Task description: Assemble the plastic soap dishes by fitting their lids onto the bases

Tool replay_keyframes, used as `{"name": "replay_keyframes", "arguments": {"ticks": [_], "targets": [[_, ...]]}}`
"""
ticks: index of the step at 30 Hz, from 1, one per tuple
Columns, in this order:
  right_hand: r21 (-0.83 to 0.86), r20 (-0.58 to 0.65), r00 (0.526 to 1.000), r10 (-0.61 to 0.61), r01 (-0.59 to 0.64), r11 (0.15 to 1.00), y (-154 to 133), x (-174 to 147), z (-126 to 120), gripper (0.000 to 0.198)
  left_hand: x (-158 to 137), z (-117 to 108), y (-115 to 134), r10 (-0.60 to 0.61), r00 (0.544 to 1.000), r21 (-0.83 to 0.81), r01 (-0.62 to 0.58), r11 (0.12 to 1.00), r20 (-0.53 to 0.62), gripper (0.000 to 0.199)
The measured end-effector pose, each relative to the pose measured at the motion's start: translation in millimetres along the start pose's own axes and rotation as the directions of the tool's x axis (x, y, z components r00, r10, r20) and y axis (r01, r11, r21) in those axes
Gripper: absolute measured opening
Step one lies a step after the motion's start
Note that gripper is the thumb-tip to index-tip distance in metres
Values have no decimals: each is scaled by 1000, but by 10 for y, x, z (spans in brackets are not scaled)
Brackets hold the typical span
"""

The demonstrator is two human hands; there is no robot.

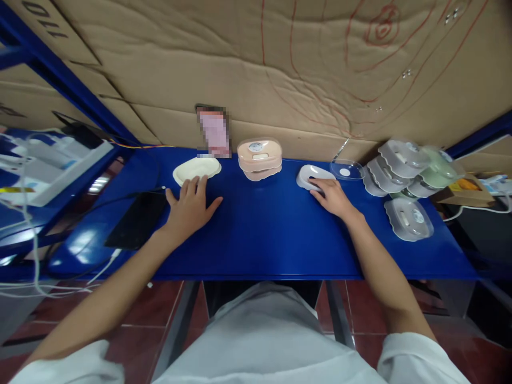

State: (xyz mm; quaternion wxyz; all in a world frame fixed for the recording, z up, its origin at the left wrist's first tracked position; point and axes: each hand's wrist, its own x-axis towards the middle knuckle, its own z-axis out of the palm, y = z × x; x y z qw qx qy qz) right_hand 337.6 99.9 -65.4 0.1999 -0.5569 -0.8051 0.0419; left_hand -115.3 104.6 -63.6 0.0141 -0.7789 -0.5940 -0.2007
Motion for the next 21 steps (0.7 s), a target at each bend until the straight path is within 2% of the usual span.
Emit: {"name": "replay_keyframes", "arguments": {"ticks": [3,5,7,10,13,15,17,19,21], "targets": [[-12,66,997,-26,27,1000,-150,-22,-35,44,-240,-101,28,3,997,34,-6,999,72,54],[0,91,995,-49,49,999,-276,-30,-57,44,-374,-136,169,93,990,-14,-92,996,111,45],[23,85,994,-69,67,997,-412,-31,-74,44,-455,-135,402,238,958,-81,-227,970,161,38],[60,58,992,-110,106,993,-604,-28,-97,45,-394,-61,811,421,879,-137,-400,906,225,35],[71,46,985,-169,165,984,-741,-40,-92,44,-130,65,1076,551,824,-195,-523,830,132,40],[56,48,973,-227,224,973,-792,-53,-48,41,69,148,1104,589,807,-203,-571,795,36,51],[40,60,957,-285,283,958,-828,-64,29,40,213,226,1038,579,815,-205,-570,796,-18,57],[37,72,947,-314,312,949,-867,-68,116,43,277,298,939,567,823,-229,-557,798,-27,52],[45,78,946,-314,311,949,-903,-67,175,46,277,358,865,591,807,-273,-571,774,-14,41]]}}
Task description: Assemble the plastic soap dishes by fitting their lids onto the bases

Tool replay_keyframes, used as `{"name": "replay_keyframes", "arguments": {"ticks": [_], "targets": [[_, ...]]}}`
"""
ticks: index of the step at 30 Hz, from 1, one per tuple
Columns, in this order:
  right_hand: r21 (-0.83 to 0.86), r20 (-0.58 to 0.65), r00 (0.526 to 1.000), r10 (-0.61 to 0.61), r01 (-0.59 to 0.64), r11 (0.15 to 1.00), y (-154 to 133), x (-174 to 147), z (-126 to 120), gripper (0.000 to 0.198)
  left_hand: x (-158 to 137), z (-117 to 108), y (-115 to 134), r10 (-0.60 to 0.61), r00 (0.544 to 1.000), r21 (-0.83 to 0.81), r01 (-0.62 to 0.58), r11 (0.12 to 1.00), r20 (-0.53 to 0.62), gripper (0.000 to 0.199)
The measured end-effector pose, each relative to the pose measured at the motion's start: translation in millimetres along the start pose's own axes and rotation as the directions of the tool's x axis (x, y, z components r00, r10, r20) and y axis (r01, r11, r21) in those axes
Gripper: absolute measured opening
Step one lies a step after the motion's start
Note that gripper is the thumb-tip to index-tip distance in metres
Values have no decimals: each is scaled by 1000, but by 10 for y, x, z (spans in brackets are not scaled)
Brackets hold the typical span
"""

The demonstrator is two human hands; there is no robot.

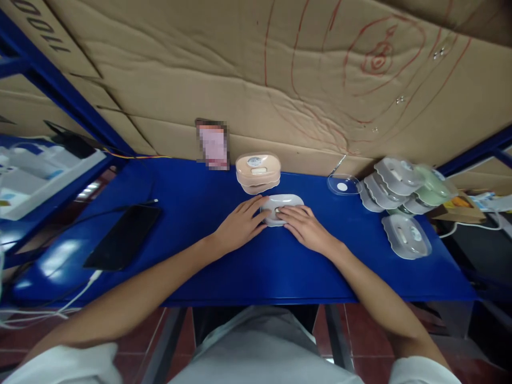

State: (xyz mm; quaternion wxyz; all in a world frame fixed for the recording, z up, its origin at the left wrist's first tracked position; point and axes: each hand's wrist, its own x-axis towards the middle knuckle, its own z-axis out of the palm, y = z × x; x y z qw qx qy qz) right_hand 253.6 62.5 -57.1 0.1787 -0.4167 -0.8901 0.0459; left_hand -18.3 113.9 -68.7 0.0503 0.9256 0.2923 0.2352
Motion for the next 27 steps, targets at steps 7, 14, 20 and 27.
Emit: {"name": "replay_keyframes", "arguments": {"ticks": [7,14,20,27], "targets": [[82,-176,965,192,-180,980,422,-73,-214,46,-37,29,55,45,999,-64,-43,997,25,27],[120,-331,644,690,-696,708,1074,-280,-296,56,-70,-14,28,-94,995,-141,98,985,34,20],[495,-295,711,639,-458,738,692,-103,-302,48,-44,13,17,-143,989,-271,147,951,34,23],[986,73,793,605,-150,78,197,68,-107,51,-20,17,7,-187,982,-379,165,910,-20,83]]}}
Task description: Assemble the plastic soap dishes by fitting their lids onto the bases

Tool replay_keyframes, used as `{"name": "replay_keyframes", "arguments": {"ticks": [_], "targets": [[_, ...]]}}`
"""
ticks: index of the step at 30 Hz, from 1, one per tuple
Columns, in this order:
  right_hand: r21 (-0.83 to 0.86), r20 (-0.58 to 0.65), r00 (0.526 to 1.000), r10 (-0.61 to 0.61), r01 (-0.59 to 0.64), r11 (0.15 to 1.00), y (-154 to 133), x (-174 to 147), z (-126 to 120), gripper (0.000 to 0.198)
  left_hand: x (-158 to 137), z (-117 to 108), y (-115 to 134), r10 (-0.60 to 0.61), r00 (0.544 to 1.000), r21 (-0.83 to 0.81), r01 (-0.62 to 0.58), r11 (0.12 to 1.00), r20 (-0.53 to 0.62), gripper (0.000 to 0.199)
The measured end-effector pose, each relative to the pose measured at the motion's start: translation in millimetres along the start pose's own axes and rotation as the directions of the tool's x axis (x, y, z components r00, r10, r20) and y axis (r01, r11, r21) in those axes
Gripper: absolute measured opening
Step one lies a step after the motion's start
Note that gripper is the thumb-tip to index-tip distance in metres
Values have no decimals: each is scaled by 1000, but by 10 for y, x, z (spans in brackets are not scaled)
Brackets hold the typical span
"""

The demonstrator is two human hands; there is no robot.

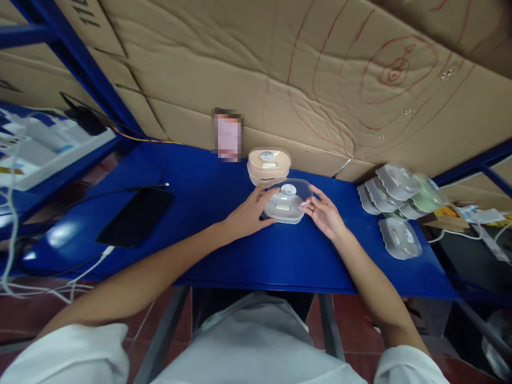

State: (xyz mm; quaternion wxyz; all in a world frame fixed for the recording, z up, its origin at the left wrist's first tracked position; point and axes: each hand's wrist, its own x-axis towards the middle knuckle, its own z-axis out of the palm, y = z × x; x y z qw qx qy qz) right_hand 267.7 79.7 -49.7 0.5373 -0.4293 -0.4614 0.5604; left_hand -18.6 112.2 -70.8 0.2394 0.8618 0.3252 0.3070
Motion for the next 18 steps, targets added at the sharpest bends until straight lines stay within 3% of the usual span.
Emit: {"name": "replay_keyframes", "arguments": {"ticks": [3,5,7,9,12,18], "targets": [[-344,-47,988,-144,119,931,-5,-26,-10,49,-9,7,-14,25,1000,28,-25,999,-9,76],[-645,-22,948,-317,229,729,-34,-50,-51,43,-14,13,-24,32,999,53,-32,998,-14,68],[-802,82,915,-396,297,518,-41,-75,-76,46,-12,20,-33,32,999,64,-31,997,-15,63],[-833,210,913,-349,354,426,-5,-94,-70,50,-6,24,-45,33,999,57,-31,998,-26,63],[-817,383,895,-227,443,368,104,-109,-26,57,5,19,-72,27,998,21,-26,999,-57,75],[-777,538,808,-240,586,229,197,-103,-15,61,11,-11,-136,-36,998,0,36,999,-43,72]]}}
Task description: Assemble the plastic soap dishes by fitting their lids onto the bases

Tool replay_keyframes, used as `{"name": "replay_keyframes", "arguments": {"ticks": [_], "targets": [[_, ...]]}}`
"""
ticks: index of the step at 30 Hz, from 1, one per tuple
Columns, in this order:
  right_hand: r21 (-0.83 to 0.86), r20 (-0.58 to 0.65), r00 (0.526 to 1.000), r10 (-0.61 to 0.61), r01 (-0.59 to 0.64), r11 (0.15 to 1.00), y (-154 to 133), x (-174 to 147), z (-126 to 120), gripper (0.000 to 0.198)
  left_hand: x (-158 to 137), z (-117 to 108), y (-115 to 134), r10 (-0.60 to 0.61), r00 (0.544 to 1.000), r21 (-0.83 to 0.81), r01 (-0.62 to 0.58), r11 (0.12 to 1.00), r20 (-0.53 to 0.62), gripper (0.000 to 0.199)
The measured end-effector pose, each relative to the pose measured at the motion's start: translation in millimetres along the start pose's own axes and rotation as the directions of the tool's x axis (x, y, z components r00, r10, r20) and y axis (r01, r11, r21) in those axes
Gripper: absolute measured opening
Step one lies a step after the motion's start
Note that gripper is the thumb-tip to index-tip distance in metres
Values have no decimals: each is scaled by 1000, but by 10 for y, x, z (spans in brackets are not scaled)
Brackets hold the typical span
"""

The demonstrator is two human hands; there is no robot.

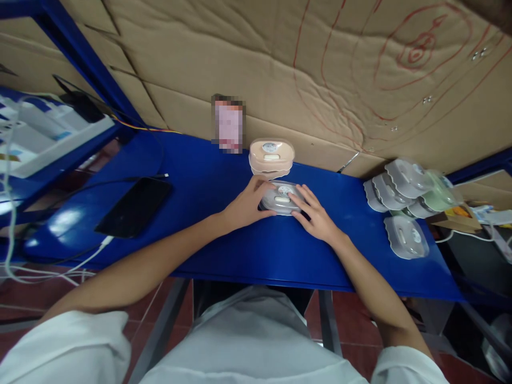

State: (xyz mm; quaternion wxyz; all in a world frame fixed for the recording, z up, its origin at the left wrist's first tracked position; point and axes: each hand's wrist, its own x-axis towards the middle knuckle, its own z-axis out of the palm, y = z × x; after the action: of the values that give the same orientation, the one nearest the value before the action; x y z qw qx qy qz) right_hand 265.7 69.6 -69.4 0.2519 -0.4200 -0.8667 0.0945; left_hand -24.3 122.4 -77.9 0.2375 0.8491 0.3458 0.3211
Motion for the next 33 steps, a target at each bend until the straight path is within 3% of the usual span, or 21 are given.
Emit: {"name": "replay_keyframes", "arguments": {"ticks": [6,12,17,20,25,28,31,33], "targets": [[-54,8,997,-79,79,995,25,12,-9,64,36,-58,14,-47,995,-44,51,998,91,70],[-212,38,990,-139,144,967,-9,4,-6,73,17,-135,65,-84,984,90,71,993,158,59],[-244,42,975,-216,220,945,15,-7,24,79,6,-130,37,-58,988,87,45,995,146,65],[-221,6,972,-236,232,947,37,-3,48,74,22,-98,-16,-52,992,26,49,998,113,75],[-180,-28,987,-156,149,972,6,13,31,56,24,-103,2,-15,997,33,12,999,80,69],[-186,1,994,-108,106,977,-73,12,6,52,7,-163,80,-17,1000,164,20,986,-17,54],[-158,43,996,-84,90,983,-170,12,2,52,51,-262,80,39,969,217,15,976,-242,38],[-123,22,996,-85,87,989,-213,20,2,54,158,-343,-7,63,941,210,9,978,-333,45]]}}
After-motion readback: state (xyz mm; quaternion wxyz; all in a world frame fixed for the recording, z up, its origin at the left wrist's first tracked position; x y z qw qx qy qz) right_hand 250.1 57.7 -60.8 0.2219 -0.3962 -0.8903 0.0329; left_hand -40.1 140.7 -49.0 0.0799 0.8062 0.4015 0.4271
